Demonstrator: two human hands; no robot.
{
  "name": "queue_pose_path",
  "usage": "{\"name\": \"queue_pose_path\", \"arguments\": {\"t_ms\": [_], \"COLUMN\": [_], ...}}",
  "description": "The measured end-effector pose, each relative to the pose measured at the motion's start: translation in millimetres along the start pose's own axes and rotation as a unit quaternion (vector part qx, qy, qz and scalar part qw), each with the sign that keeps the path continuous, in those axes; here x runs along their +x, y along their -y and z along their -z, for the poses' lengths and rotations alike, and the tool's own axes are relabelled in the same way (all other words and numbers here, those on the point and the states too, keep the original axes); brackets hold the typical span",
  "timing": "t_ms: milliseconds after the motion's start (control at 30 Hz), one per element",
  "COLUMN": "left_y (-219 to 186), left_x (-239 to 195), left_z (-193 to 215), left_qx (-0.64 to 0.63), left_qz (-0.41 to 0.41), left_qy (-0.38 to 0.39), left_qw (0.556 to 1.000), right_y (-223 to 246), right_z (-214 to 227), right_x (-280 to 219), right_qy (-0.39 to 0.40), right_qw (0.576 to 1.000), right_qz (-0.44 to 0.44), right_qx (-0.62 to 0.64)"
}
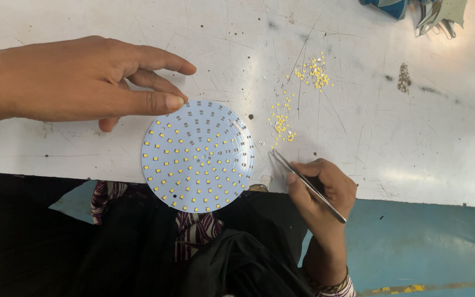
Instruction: The person uses tweezers to pick up small yellow LED components from a pile on the table and places them into empty slots on a circular LED board. The person repeats this action continuously, filling the board with LEDs.
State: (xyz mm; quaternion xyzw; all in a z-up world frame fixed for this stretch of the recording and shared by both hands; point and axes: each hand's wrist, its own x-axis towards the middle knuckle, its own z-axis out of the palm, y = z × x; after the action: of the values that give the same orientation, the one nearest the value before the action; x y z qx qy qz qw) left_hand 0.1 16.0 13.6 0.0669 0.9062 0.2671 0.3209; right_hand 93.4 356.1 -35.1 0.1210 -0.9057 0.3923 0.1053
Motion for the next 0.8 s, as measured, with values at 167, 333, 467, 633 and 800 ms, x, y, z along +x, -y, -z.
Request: {"name": "queue_pose_path", "arguments": {"t_ms": [167, 333, 467, 633, 800], "left_y": [-0.9, 6.4, 9.8, 8.2, 7.5], "left_x": [0.1, 1.0, -0.7, -7.9, -8.6], "left_z": [-0.6, -0.8, -4.2, -4.8, -4.0], "left_qx": [0.008, -0.016, -0.030, -0.024, -0.032], "left_qz": [0.004, -0.066, -0.088, -0.110, -0.115], "left_qy": [0.000, -0.006, -0.028, -0.057, -0.054], "left_qw": [1.000, 0.998, 0.995, 0.992, 0.991], "right_y": [-0.9, 13.8, 28.8, 27.9, 30.6], "right_z": [-0.1, -3.8, -11.7, -20.9, -22.8], "right_x": [0.7, -13.0, -33.2, -38.0, -36.9], "right_qy": [0.000, -0.029, 0.025, 0.040, 0.034], "right_qw": [0.999, 0.997, 0.991, 0.981, 0.982], "right_qz": [-0.009, 0.077, 0.134, 0.192, 0.185], "right_qx": [-0.033, -0.001, -0.005, 0.013, -0.012]}}
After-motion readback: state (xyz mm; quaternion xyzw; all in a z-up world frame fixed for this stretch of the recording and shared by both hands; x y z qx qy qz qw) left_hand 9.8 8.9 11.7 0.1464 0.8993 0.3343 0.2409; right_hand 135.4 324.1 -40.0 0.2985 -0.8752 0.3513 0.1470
